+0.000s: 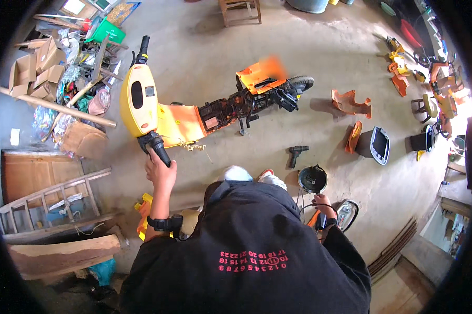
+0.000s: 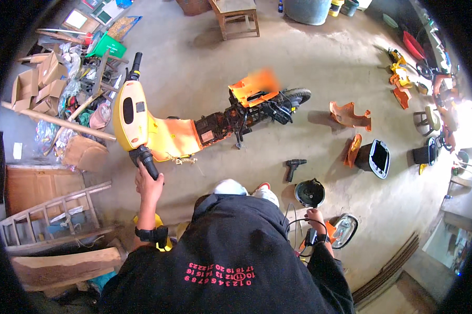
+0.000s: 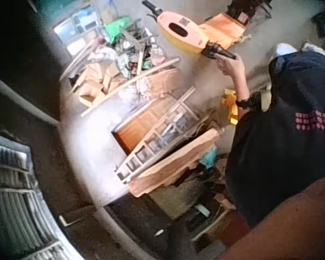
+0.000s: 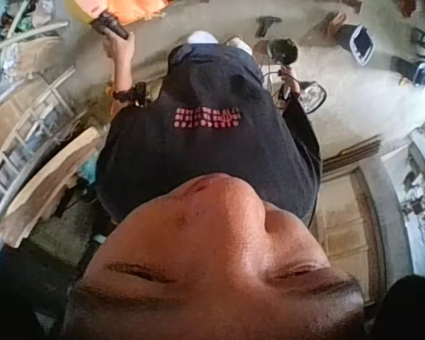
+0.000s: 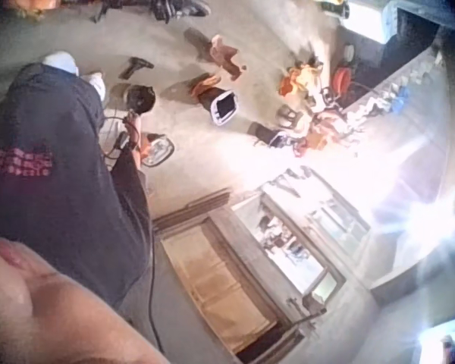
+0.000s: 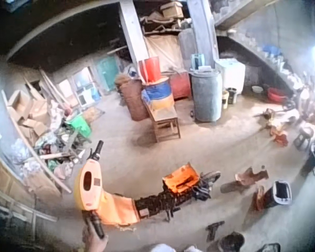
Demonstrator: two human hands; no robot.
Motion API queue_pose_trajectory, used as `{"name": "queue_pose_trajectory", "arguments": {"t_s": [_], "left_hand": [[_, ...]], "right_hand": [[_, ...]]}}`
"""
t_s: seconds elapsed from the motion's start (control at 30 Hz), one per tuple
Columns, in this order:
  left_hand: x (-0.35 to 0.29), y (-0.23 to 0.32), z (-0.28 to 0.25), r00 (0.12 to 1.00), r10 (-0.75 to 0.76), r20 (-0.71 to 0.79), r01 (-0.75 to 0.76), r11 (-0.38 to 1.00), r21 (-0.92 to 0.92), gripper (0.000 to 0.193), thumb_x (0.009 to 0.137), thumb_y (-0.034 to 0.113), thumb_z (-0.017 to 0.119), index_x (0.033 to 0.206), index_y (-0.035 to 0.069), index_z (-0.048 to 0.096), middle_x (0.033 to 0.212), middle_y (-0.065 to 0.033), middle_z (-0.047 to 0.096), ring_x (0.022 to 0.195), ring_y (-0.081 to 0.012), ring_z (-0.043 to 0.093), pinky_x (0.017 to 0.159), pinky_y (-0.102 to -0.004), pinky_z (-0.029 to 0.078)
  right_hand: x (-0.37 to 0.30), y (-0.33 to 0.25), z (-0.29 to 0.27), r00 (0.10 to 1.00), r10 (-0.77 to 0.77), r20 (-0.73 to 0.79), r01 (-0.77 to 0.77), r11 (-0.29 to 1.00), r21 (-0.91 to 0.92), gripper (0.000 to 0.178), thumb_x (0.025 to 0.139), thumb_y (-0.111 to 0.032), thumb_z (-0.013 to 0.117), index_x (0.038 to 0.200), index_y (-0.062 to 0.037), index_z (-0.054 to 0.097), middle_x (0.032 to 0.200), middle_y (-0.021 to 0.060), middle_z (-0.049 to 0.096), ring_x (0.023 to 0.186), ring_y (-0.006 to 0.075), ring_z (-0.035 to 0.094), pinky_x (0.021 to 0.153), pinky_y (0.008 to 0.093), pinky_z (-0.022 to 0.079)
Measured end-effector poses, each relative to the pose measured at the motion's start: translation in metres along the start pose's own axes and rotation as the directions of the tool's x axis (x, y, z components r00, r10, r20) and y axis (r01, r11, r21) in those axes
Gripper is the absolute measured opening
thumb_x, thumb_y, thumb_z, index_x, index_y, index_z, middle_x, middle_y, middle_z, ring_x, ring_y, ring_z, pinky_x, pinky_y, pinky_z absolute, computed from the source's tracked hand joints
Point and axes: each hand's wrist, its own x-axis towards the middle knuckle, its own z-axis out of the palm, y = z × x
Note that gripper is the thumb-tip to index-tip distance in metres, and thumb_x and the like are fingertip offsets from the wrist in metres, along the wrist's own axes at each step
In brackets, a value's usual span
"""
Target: The person assembles a mechanical component onto an orange plastic body part of a motorized scooter. They use a cordless drill to secure the part with screws and a screwdriver to adjust the drill bit.
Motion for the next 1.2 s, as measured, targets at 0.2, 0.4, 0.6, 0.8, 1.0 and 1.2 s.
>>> {"name": "queue_pose_trajectory", "arguments": {"t_s": [0.2,0.4,0.6,0.8,1.0,1.2], "left_hand": [[0.004,0.096,-0.007,0.768,0.627,-0.134,-0.636,0.719,-0.280,0.057,0.080,0.016,0.068,0.131,0.001,0.046,0.133,-0.0212,0.049,0.123,-0.0382,0.046,0.104,-0.0451,0.037],[0.073,0.174,0.074,0.697,0.604,0.386,-0.369,0.765,-0.528,0.041,0.086,0.022,0.065,0.120,0.000,0.057,0.108,-0.0141,0.067,0.098,-0.0270,0.064,0.086,-0.0374,0.050],[0.134,0.269,0.218,0.462,0.450,0.765,0.143,0.813,-0.564,0.021,0.084,0.027,0.063,0.091,0.007,0.065,0.076,-0.0021,0.061,0.063,-0.0153,0.057,0.057,-0.0324,0.048],[0.189,0.307,0.318,0.384,0.346,0.856,0.545,0.663,-0.512,0.022,0.089,0.033,0.062,0.092,0.011,0.061,0.080,-0.0013,0.061,0.069,-0.0161,0.060,0.063,-0.0334,0.050],[0.215,0.325,0.411,0.206,0.259,0.944,0.844,0.442,-0.305,0.030,0.091,0.041,0.059,0.095,0.011,0.062,0.075,-0.0040,0.063,0.065,-0.0187,0.063,0.057,-0.0367,0.051],[0.239,0.329,0.464,0.037,0.328,0.944,0.796,0.562,-0.227,0.047,0.095,0.055,0.043,0.096,0.011,0.061,0.069,-0.0100,0.061,0.052,-0.0247,0.058,0.048,-0.0406,0.049]], "right_hand": [[0.056,0.177,-0.061,0.911,0.060,0.408,-0.252,0.863,0.438,0.048,0.094,-0.048,0.041,0.107,-0.0050,0.057,0.087,0.0100,0.065,0.078,0.0259,0.066,0.058,0.0439,0.051],[0.012,0.101,0.013,0.982,0.181,0.052,-0.189,0.938,0.289,0.024,0.093,-0.026,0.053,0.100,-0.0053,0.062,0.080,0.0067,0.066,0.068,0.0201,0.065,0.049,0.0336,0.051],[-0.073,0.047,-0.027,0.968,0.215,-0.127,-0.173,0.945,0.278,0.024,0.092,-0.023,0.051,0.096,-0.0023,0.063,0.079,0.0071,0.067,0.067,0.0176,0.066,0.052,0.0308,0.051],[-0.123,-0.002,-0.043,0.908,0.302,-0.291,-0.260,0.950,0.174,0.023,0.093,-0.023,0.051,0.099,-0.0033,0.062,0.083,0.0090,0.069,0.067,0.0212,0.068,0.054,0.0352,0.052],[-0.151,-0.044,-0.068,0.889,0.336,-0.310,-0.275,0.935,0.225,0.028,0.094,-0.022,0.051,0.106,0.0012,0.061,0.089,0.0104,0.070,0.073,0.0224,0.069,0.059,0.0351,0.053],[-0.110,-0.122,-0.084,0.836,0.342,-0.428,-0.121,0.877,0.465,0.027,0.093,-0.020,0.053,0.100,0.0030,0.064,0.086,0.0103,0.069,0.075,0.0211,0.068,0.066,0.0330,0.054]]}}
